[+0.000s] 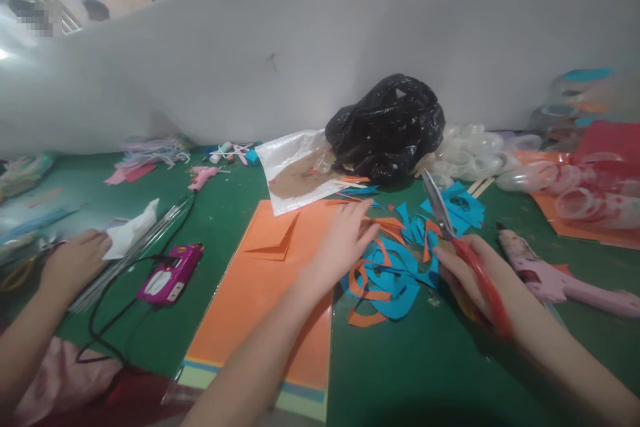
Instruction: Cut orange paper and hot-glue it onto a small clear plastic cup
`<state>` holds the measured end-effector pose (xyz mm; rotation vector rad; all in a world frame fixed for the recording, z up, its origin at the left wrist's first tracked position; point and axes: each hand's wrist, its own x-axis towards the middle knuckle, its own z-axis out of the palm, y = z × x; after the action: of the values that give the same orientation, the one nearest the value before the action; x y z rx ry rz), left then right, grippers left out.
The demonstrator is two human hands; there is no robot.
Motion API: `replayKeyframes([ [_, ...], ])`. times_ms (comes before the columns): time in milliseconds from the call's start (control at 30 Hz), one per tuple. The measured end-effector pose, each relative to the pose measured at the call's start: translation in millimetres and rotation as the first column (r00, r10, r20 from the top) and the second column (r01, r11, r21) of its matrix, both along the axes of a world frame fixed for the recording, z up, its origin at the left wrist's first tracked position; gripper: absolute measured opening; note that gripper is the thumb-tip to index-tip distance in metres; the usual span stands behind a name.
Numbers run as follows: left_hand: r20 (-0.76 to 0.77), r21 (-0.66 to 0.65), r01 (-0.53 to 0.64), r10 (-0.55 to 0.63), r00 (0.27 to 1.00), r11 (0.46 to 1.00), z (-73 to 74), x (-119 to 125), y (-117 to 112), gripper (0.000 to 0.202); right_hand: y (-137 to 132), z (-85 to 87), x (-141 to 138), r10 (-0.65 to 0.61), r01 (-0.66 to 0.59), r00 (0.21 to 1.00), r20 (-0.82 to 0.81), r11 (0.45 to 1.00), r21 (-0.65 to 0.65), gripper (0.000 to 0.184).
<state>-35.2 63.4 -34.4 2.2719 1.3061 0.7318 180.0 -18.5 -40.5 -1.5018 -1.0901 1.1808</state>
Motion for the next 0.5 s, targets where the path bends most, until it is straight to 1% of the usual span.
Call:
replayKeyframes([
  [67, -0.080, 0.048, 0.095, -0.091, 0.993, 0.994, -4.4, 6, 3, 0.043, 2, -0.7, 4, -0.084, 0.082, 0.990, 0.114, 0.996, 0.023, 0.064],
  [133, -0.121, 0.059, 0.124, -0.116, 0.986, 0.991, -7.5, 12, 6, 0.043, 3, -1.4, 7, -0.134, 0.143, 0.948, 0.289, 0.990, -0.012, 0.062],
  [200, -0.139, 0.058, 0.113, -0.105, 0.985, 0.992, -9.2, 15, 9, 0.046, 3, -1.7, 9, -0.135, 0.182, 0.863, 0.487, 0.982, -0.049, 0.052],
  [267, -0.152, 0.057, 0.103, -0.093, 0.984, 0.993, -10.3, 16, 10, 0.048, 3, -1.3, 9, -0.085, 0.181, 0.768, 0.635, 0.980, -0.088, 0.044],
  [333, -0.167, 0.058, 0.101, -0.090, 0.982, 0.993, -11.6, 17, 11, 0.046, 2, -0.9, 9, -0.030, 0.163, 0.696, 0.717, 0.980, -0.117, 0.039],
  [400, -0.191, 0.059, 0.095, -0.082, 0.978, 0.994, -13.2, 17, 13, 0.036, 2, -3.2, 11, -0.008, 0.170, 0.644, 0.765, 0.977, -0.133, 0.039],
  [467, -0.203, 0.062, 0.079, -0.065, 0.977, 0.995, -14.7, 18, 16, 0.024, 3, -11.0, 15, -0.021, 0.186, 0.620, 0.784, 0.975, -0.121, 0.041],
  [500, -0.191, 0.066, 0.066, -0.052, 0.980, 0.996, -15.1, 18, 17, 0.021, 4, -17.0, 18, -0.046, 0.180, 0.632, 0.773, 0.980, -0.089, 0.042],
])
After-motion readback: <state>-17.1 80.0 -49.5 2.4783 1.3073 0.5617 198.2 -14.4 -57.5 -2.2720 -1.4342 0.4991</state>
